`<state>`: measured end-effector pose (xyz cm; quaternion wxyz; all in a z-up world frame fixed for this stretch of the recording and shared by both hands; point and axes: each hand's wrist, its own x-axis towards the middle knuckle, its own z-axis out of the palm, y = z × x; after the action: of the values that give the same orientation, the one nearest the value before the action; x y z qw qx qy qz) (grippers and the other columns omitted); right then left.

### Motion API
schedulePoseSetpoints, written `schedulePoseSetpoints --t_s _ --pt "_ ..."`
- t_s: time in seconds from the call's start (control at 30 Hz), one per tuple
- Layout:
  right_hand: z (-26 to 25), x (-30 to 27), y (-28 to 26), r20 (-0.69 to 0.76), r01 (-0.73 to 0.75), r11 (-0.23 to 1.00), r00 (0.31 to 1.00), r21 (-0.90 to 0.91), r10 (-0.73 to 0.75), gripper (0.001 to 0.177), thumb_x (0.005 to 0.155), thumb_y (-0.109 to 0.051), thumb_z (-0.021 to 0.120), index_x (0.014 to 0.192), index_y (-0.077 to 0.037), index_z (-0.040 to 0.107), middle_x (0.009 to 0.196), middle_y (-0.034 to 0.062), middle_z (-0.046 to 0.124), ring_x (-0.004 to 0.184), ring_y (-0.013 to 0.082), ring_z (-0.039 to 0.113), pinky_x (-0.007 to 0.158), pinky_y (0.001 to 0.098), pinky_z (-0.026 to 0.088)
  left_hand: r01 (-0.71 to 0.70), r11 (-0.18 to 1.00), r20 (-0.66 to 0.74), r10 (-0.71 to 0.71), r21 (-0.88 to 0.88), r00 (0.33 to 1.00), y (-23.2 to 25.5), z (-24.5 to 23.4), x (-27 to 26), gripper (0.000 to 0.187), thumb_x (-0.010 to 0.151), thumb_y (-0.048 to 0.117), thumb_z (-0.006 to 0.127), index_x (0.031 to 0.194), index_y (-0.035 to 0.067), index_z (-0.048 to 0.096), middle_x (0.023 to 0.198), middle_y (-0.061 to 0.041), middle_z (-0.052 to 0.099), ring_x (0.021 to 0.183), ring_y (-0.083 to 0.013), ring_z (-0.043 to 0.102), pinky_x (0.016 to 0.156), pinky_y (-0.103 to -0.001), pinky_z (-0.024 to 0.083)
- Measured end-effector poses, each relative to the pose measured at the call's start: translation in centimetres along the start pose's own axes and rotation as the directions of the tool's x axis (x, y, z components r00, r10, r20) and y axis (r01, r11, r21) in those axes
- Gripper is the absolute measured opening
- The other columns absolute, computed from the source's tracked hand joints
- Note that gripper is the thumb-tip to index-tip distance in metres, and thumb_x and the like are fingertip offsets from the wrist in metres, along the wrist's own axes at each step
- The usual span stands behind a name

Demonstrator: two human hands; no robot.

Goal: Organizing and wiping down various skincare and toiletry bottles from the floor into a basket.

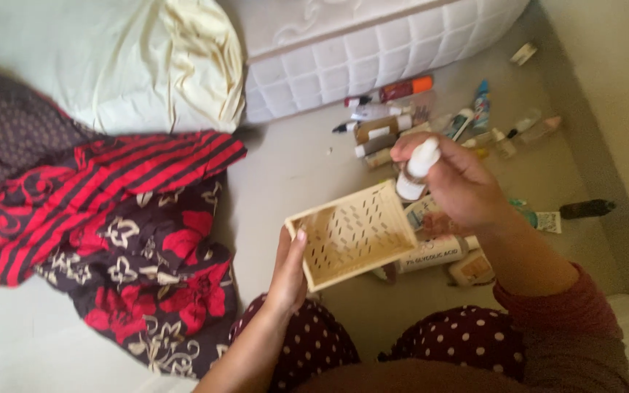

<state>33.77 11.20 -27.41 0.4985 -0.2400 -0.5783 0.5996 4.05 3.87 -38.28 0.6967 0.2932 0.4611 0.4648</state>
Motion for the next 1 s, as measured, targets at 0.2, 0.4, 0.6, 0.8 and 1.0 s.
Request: schedulePoseSetpoints --t_s 0.2,0.4,0.6,0.8,1.0 --pt "5.9 2.6 -1.7 0.172 0.08 0.823 0.985 -0.563 0.022 0.034 0.093 -0.014 0.075 0.125 -0.006 0.065 0.122 0.0069 0.066 0.109 0.0187 0.066 0.092 0.0327 0.054 -0.082 0.995 0.061 0.085 -0.059 0.994 -0.3 1.0 1.2 0.079 0.1 0.052 0.052 0.155 0.002 0.025 0.158 -0.021 0.037 0.147 -0.0312 0.037 0.119 -0.047 0.034" --pt "7.9 4.1 -0.1 0.14 0.03 0.643 0.983 -0.765 0.122 0.035 0.093 -0.013 0.074 0.126 -0.006 0.066 0.113 0.0105 0.071 0.095 0.0216 0.071 0.079 0.034 0.058 -0.081 0.988 0.099 0.095 -0.132 0.991 -0.5 1.9 1.9 0.082 0.1 0.056 0.052 0.153 0.0 0.027 0.149 -0.022 0.045 0.14 -0.0305 0.046 0.114 -0.047 0.043" --pt "8.8 5.1 0.0 0.196 0.078 0.637 0.973 -0.767 0.118 0.033 0.091 -0.01 0.073 0.123 -0.003 0.066 0.112 0.0121 0.071 0.099 0.0268 0.071 0.083 0.0372 0.056 -0.076 0.98 0.133 0.101 -0.183 0.986 -0.1 2.0 1.9 0.082 0.098 0.059 0.054 0.151 0.002 0.028 0.147 -0.02 0.046 0.137 -0.0286 0.049 0.111 -0.045 0.046" --pt "9.8 5.6 1.1 0.276 0.147 0.625 0.954 -0.767 0.115 0.033 0.091 -0.009 0.071 0.123 -0.001 0.067 0.118 0.0156 0.069 0.101 0.0281 0.07 0.085 0.038 0.057 -0.092 0.978 0.113 0.114 -0.185 0.987 -0.5 1.6 1.8 0.082 0.1 0.062 0.052 0.149 0.0 0.033 0.144 -0.019 0.048 0.136 -0.0265 0.048 0.11 -0.043 0.046" --pt "10.3 4.9 3.4 0.267 0.191 0.577 0.963 -0.794 0.048 0.035 0.092 -0.009 0.073 0.126 -0.002 0.069 0.121 0.0143 0.068 0.104 0.0265 0.07 0.087 0.0346 0.058 -0.054 0.99 0.12 0.07 -0.129 0.99 0.8 1.3 1.1 0.087 0.096 0.064 0.051 0.152 0.002 0.028 0.146 -0.02 0.045 0.137 -0.0276 0.049 0.11 -0.045 0.048"
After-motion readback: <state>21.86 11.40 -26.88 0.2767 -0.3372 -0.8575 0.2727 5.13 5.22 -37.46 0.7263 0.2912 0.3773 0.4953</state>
